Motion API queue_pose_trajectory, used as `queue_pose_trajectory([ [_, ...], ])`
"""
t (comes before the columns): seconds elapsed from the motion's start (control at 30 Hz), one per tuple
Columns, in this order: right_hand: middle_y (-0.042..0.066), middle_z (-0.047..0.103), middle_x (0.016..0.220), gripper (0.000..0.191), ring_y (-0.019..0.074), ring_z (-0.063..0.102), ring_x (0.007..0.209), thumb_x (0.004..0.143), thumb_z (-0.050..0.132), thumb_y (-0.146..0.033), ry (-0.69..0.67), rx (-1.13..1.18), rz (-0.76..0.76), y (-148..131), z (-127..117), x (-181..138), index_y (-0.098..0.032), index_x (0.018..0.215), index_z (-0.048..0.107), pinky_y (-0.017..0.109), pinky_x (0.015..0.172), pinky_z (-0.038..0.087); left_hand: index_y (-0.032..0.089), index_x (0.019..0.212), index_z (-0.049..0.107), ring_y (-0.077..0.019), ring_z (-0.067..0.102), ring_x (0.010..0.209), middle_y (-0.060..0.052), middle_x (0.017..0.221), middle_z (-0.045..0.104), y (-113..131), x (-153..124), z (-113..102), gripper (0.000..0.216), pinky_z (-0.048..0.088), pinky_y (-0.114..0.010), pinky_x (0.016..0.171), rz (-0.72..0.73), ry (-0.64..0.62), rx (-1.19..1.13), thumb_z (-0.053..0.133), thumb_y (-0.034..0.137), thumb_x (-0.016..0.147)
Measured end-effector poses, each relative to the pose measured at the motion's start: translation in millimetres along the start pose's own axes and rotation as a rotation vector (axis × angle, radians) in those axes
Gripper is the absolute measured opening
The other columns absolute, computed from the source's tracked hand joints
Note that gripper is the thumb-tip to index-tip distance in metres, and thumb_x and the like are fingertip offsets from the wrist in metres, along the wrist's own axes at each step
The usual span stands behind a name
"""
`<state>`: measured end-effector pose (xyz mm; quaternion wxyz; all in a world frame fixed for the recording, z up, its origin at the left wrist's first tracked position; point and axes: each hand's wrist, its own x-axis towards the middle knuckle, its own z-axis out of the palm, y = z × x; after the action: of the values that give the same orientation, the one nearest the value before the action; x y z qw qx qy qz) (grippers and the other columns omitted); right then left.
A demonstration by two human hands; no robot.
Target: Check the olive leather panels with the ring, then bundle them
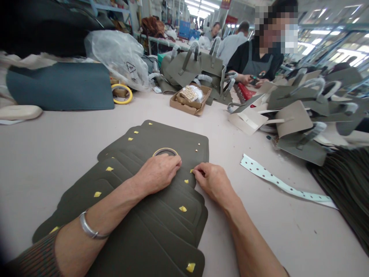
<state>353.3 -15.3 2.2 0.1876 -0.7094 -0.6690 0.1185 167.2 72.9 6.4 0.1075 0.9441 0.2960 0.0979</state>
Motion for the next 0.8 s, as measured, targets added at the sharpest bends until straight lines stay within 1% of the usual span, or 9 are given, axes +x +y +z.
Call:
queue_pose_trajectory([
  [0.13,0.002,0.069,0.074,0.015,0.0151,0.062,0.066,0.085,0.055,-0.024,0.022,-0.094,-0.012,-4,6,2,-0.02,0.08,0.068,0.026,0.063,0.042,0.019,0.095,0.057,-0.0228,0.063,0.085,-0.007,0.085,0.066,0,0,0,0.015,0.05,-0.034,0.073,-0.004,0.003,-0.013,0.042,0.018,0.092],
  [0.27,0.001,0.065,0.072,0.015,0.0144,0.059,0.066,0.086,0.053,-0.025,0.041,-0.164,-0.031,-8,8,4,-0.021,0.082,0.067,0.025,0.064,0.04,0.018,0.093,0.057,-0.0233,0.063,0.083,-0.007,0.084,0.066,2,0,-2,0.016,0.05,-0.034,0.071,-0.001,-0.008,-0.005,0.041,0.017,0.092],
  [0.37,0.001,0.064,0.07,0.016,0.0144,0.058,0.064,0.086,0.052,-0.028,0.045,-0.171,-0.023,-8,10,6,-0.022,0.082,0.066,0.025,0.062,0.039,0.018,0.092,0.057,-0.0226,0.063,0.083,-0.007,0.084,0.066,3,0,-2,0.016,0.05,-0.034,0.072,0.0,-0.028,-0.006,0.041,0.016,0.091],
  [0.47,0.0,0.063,0.067,0.015,0.0137,0.056,0.061,0.084,0.053,-0.027,0.042,-0.154,0.0,-8,9,9,-0.022,0.077,0.065,0.025,0.059,0.036,0.019,0.093,0.057,-0.0226,0.063,0.085,-0.007,0.085,0.066,1,1,-2,0.016,0.05,-0.034,0.073,0.005,-0.019,-0.029,0.041,0.017,0.092],
  [0.53,-0.002,0.063,0.063,0.012,0.0126,0.054,0.057,0.08,0.054,-0.024,0.008,-0.134,0.011,-9,6,11,-0.022,0.073,0.064,0.024,0.056,0.033,0.019,0.094,0.056,-0.0225,0.063,0.086,-0.007,0.085,0.066,0,1,-2,0.014,0.049,-0.034,0.074,0.012,0.009,-0.055,0.042,0.019,0.092],
  [0.67,-0.004,0.058,0.054,0.013,0.01,0.047,0.047,0.078,0.055,-0.021,-0.156,-0.056,0.005,-10,-5,13,-0.022,0.068,0.063,0.023,0.049,0.03,0.02,0.095,0.055,-0.02,0.064,0.084,-0.003,0.087,0.066,-4,0,-4,0.012,0.049,-0.031,0.075,0.018,0.072,-0.132,0.043,0.019,0.093],
  [0.73,-0.005,0.057,0.052,0.014,0.0097,0.047,0.046,0.078,0.056,-0.022,-0.207,-0.015,0.007,-10,-9,13,-0.022,0.065,0.063,0.022,0.048,0.03,0.021,0.096,0.055,-0.0185,0.064,0.084,-0.002,0.09,0.067,-5,-1,-5,0.012,0.049,-0.029,0.074,0.039,0.095,-0.184,0.043,0.019,0.094],
  [0.8,-0.004,0.059,0.053,0.014,0.0103,0.05,0.047,0.077,0.057,-0.023,-0.224,0.058,0.029,-8,-9,13,-0.021,0.066,0.064,0.022,0.048,0.033,0.021,0.1,0.055,-0.0173,0.065,0.086,-0.001,0.094,0.068,-6,-1,-4,0.014,0.05,-0.028,0.076,0.077,0.115,-0.236,0.042,0.02,0.095],
])
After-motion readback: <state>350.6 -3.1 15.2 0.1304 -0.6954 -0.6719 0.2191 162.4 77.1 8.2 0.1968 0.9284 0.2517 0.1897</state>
